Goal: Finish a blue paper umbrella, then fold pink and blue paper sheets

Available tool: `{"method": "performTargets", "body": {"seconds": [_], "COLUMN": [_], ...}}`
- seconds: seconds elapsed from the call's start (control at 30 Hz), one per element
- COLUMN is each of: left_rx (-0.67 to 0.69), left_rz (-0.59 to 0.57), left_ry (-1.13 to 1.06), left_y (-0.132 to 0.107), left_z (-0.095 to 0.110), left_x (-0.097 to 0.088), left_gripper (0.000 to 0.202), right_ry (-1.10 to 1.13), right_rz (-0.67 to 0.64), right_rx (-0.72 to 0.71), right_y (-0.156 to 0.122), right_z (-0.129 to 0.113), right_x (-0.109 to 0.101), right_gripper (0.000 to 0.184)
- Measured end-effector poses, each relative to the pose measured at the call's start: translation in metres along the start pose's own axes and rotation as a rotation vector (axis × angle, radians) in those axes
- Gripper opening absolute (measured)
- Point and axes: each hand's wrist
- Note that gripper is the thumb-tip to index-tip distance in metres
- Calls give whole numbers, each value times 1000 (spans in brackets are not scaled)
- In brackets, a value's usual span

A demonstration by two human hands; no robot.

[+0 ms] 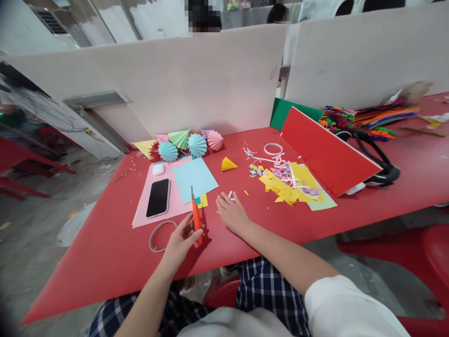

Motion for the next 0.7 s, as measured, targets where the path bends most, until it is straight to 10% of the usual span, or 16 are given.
{"method": "performTargets", "body": {"seconds": [0.33,0.7], "left_rx": [52,226], "left_rz": [34,-121], "left_ry": [521,1032], "left_y": [18,55], "left_z": [18,39], "left_x": [17,65], "left_gripper": [71,71], "right_ry": [74,612], "right_rz": [133,747], "right_rx": [263,693], "right_y": [0,-26], "right_z": [81,132], "right_x": [-13,-34], "right_gripper": [38,45]}}
Point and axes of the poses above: each hand's wrist, its own y-axis towards the middle knuckle, its own x-axis out of the palm, z = x × y, and after that the axes turned 7 degrees about -x, right-handed
